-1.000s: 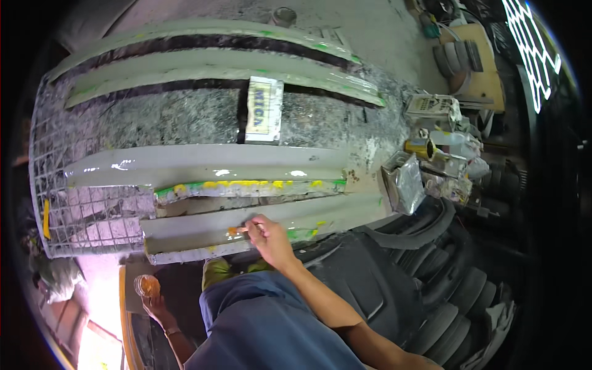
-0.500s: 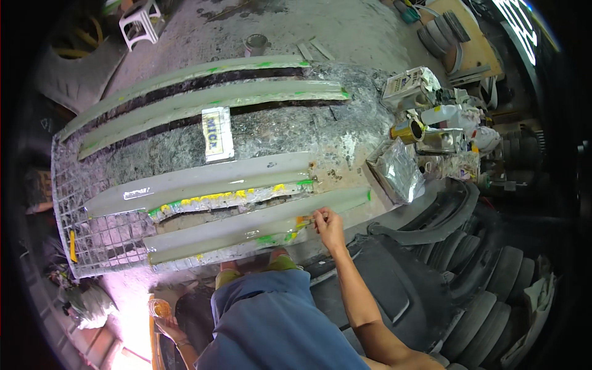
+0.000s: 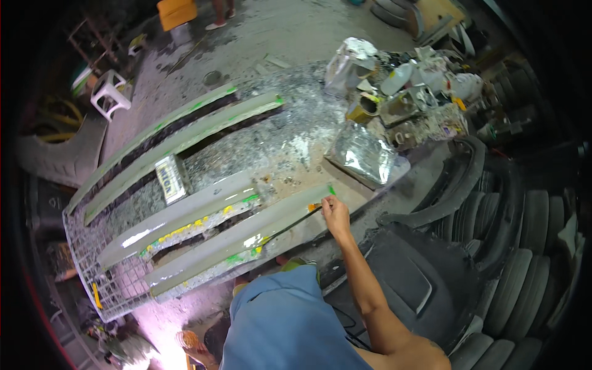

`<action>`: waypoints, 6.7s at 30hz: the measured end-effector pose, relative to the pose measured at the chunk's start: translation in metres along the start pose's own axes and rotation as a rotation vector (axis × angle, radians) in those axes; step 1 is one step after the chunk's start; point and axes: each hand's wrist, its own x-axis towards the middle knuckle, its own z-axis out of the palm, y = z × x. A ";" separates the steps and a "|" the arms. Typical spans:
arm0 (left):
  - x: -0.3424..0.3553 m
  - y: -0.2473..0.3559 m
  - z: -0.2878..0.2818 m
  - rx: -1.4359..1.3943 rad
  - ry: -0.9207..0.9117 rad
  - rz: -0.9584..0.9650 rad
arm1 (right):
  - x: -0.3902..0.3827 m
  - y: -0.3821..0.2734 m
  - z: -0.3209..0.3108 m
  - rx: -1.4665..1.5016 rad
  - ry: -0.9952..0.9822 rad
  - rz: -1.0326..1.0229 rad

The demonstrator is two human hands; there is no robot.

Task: Applying a clear or colored coating to automotive body panels using a brush.

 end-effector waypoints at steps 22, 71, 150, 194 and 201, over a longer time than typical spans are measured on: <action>-0.035 -0.041 -0.007 -0.027 0.010 -0.062 | 0.011 0.006 0.019 0.443 -0.224 -0.021; -0.022 -0.048 -0.026 -0.225 0.080 -0.104 | 0.043 -0.123 0.025 0.467 -0.456 -0.357; 0.103 -0.054 -0.155 -0.557 0.584 -0.245 | -0.233 -0.525 0.516 -0.426 -1.305 -1.171; 0.113 -0.052 -0.124 -0.670 0.587 -0.230 | -0.281 -0.545 0.547 -0.965 -1.390 -1.521; 0.096 -0.082 -0.117 -0.772 0.638 -0.218 | -0.312 -0.554 0.572 -0.800 -1.259 -1.842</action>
